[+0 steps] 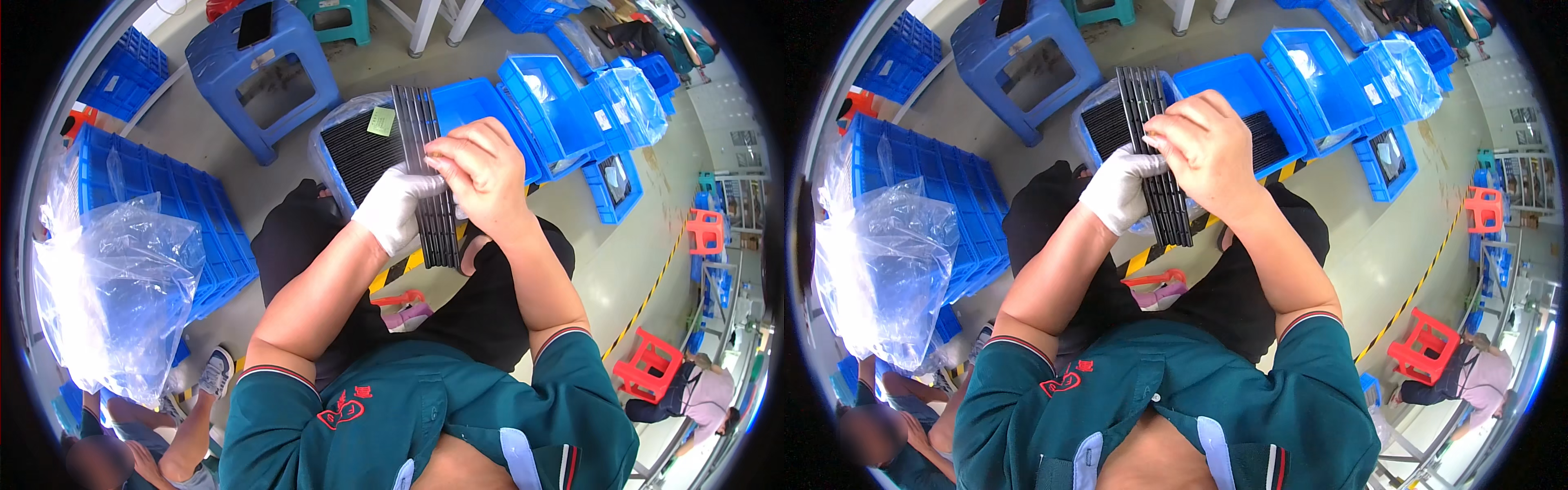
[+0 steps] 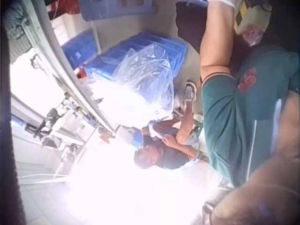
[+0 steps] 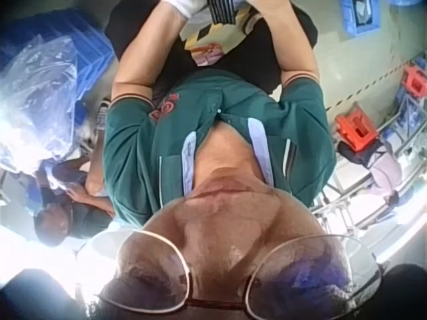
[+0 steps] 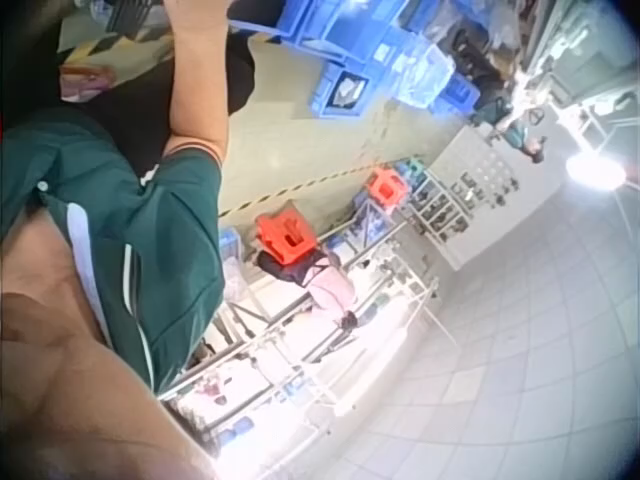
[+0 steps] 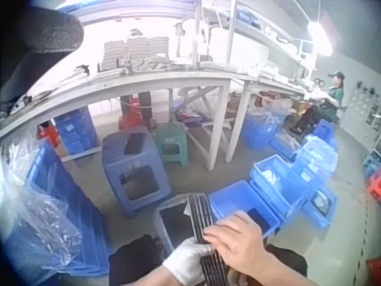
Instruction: The recorder is inspecting, counting, and aligning stacks of thin black metal strips in a manufacturing environment.
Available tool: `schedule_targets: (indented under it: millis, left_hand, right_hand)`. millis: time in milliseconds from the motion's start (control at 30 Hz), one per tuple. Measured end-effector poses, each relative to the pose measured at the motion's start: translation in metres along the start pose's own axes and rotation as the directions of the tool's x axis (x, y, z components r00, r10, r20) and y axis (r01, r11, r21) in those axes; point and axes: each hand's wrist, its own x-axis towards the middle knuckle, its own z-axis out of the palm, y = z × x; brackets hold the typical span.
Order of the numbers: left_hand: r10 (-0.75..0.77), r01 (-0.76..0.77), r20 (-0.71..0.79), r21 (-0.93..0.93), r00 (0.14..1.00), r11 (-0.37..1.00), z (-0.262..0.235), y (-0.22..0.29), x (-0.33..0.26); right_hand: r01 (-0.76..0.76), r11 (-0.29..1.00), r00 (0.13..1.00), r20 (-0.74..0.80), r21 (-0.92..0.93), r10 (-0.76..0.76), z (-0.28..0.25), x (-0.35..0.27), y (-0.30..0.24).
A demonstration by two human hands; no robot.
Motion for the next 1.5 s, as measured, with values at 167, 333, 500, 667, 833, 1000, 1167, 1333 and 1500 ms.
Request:
schedule_targets:
  millis: [167, 333, 500, 667, 833, 1000, 1167, 1333, 1500]
  left_hand:
    - [0.022, -0.017, -0.061, 0.071, 0.998, 0.997, -0.002, -0.004, 0.003]
    - [0.043, -0.037, -0.055, 0.107, 0.998, 0.994, -0.007, -0.006, 0.007]
    - [-0.022, 0.022, -0.029, 0.013, 0.999, 1.0, 0.009, 0.002, -0.001]
    - [0.012, -0.009, -0.055, 0.05, 0.998, 0.999, 0.002, -0.002, 0.002]
    - [0.044, -0.033, -0.073, 0.146, 0.996, 0.989, -0.002, -0.007, 0.004]
    - [0.021, -0.021, -0.008, 0.036, 1.0, 0.999, -0.001, -0.001, 0.003]
    - [-0.013, 0.013, 0.012, -0.032, 1.0, 0.999, 0.007, 0.004, -0.001]
    - [-0.03, 0.03, 0.021, -0.023, 0.999, 0.999, 0.01, 0.006, -0.002]
    - [-0.038, 0.041, 0.046, -0.053, 0.998, 0.998, 0.011, 0.005, -0.002]
  right_hand:
    - [0.092, 0.989, 0.996, -0.011, -0.118, -0.094, 0.0, 0.0, -0.002]
    - [0.102, 0.982, 0.995, 0.023, -0.159, -0.1, -0.001, 0.0, -0.008]
    - [-0.054, 0.997, 0.998, -0.013, -0.057, 0.054, 0.0, -0.005, 0.008]
    - [-0.012, 0.993, 1.0, -0.02, -0.121, 0.01, 0.001, -0.003, 0.001]
    - [0.15, 0.958, 0.989, 0.04, -0.243, -0.144, 0.008, -0.005, -0.003]
    - [0.079, 0.987, 0.996, -0.019, -0.137, -0.082, 0.0, -0.002, -0.003]
    - [-0.116, 0.99, 0.989, -0.085, 0.084, 0.123, 0.0, -0.002, -0.001]
    - [-0.216, 0.959, 0.972, -0.051, 0.181, 0.229, 0.006, -0.003, 0.004]
    - [-0.183, 0.972, 0.979, -0.065, 0.145, 0.194, 0.004, -0.003, 0.005]
